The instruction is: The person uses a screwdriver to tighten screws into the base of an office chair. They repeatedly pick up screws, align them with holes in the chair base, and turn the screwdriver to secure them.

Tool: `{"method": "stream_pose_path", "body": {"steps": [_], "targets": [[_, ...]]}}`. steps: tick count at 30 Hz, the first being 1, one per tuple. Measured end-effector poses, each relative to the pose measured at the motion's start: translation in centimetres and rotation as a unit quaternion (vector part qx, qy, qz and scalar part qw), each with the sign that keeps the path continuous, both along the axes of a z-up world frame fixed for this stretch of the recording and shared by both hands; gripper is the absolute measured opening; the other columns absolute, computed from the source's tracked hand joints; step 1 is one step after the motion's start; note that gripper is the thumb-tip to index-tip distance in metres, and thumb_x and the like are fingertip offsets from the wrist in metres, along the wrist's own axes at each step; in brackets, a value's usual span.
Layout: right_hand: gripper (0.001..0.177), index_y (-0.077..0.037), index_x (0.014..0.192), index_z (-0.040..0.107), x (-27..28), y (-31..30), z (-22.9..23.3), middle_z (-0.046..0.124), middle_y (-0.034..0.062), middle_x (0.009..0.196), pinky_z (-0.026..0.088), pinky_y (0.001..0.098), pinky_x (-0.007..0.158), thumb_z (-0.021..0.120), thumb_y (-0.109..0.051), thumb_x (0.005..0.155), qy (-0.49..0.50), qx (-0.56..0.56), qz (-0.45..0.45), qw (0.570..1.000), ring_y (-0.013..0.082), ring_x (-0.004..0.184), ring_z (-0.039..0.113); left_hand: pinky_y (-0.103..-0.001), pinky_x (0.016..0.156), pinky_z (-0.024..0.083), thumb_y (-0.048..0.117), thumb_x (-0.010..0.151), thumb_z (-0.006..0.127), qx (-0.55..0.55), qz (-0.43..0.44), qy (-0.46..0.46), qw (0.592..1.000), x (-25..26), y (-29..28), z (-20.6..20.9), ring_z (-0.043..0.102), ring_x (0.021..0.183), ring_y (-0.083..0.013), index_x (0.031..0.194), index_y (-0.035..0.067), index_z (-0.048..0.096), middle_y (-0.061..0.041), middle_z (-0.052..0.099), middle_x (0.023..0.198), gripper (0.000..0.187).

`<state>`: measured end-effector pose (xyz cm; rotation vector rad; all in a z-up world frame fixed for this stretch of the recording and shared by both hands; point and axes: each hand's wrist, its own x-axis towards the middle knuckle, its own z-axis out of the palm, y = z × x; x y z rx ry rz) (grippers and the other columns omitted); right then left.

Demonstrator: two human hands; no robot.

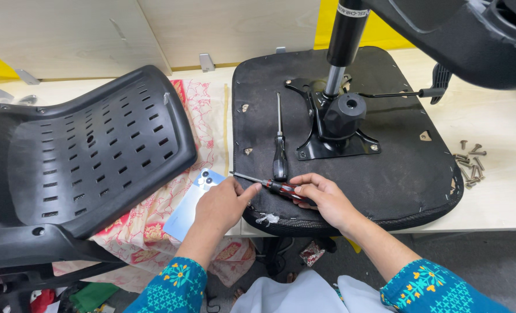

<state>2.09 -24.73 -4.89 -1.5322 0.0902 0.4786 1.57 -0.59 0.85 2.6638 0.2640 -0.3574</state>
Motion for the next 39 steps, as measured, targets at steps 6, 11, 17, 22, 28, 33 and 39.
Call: {"method": "stream_pose_path", "body": {"steps": [6,11,17,22,28,33,39], "targets": [[0.032,-0.009,0.122,0.069,0.0,0.1,0.6,0.074,0.004,0.107,0.055,0.0292,0.093,0.057,-0.023,0.096,0.008,-0.012,-0.007,1.0,0.0126,0.099,0.07,-0.037,0.079,0.056,0.025,0.077,0.08,-0.027,-0.138,0.016,0.99,0.1,1.1,0.4,0.075,0.086,-0.0238,0.097,0.019,0.082,-0.006,0.078,0.085,0.02],[0.032,-0.009,0.121,0.07,-0.1,0.3,1.0,0.074,0.0048,0.106,0.055,0.0295,0.092,0.056,-0.023,0.096,0.008,-0.017,-0.015,1.0,0.0133,0.098,0.07,-0.037,0.076,0.057,0.033,0.074,0.083,-0.035,-0.114,0.004,0.993,0.4,1.2,0.5,0.076,0.083,-0.0222,0.089,0.017,0.082,-0.004,0.079,0.084,0.022],[0.031,-0.008,0.121,0.069,-0.1,0.3,0.8,0.074,0.0043,0.104,0.055,0.0293,0.091,0.057,-0.023,0.096,0.009,-0.018,-0.021,1.0,0.0129,0.097,0.07,-0.04,0.072,0.057,0.043,0.072,0.086,-0.016,-0.087,-0.028,0.996,-0.1,0.9,0.6,0.075,0.076,-0.0257,0.078,0.012,0.079,-0.006,0.076,0.074,0.033],[0.032,-0.008,0.121,0.069,0.1,0.2,0.7,0.075,0.0047,0.104,0.056,0.029,0.089,0.058,-0.022,0.095,0.006,-0.01,-0.022,1.0,0.013,0.095,0.07,-0.042,0.071,0.056,0.045,0.073,0.085,0.023,-0.089,-0.098,0.991,-0.9,0.6,0.0,0.073,0.075,-0.0289,0.076,0.012,0.078,-0.009,0.075,0.073,0.035],[0.036,-0.005,0.125,0.066,0.1,-0.6,0.8,0.075,0.0103,0.106,0.057,0.0297,0.088,0.057,-0.015,0.093,0.038,0.056,-0.028,0.997,0.0169,0.094,0.072,-0.043,0.067,0.056,0.043,0.079,0.081,0.016,-0.075,-0.163,0.984,-2.3,-0.1,-1.1,0.073,0.073,-0.0289,0.077,0.01,0.074,-0.008,0.073,0.071,0.034],[0.046,0.002,0.133,0.06,0.5,-1.8,1.7,0.072,0.0191,0.114,0.059,0.0349,0.088,0.056,-0.011,0.089,0.07,0.15,-0.032,0.986,0.0239,0.097,0.073,-0.042,0.072,0.055,0.038,0.082,0.08,-0.025,-0.075,-0.139,0.987,-2.2,0.0,-1.1,0.072,0.079,-0.0275,0.083,0.01,0.073,-0.006,0.073,0.079,0.029],[0.055,0.002,0.141,0.051,0.7,-2.9,1.7,0.068,0.0201,0.116,0.06,0.0359,0.095,0.055,-0.012,0.088,0.123,0.231,-0.074,0.962,0.0263,0.105,0.072,-0.041,0.08,0.056,0.033,0.079,0.08,-0.09,-0.126,-0.1,0.983,-1.9,0.9,-0.9,0.072,0.088,-0.0291,0.093,0.011,0.08,-0.012,0.072,0.092,0.026]]}}
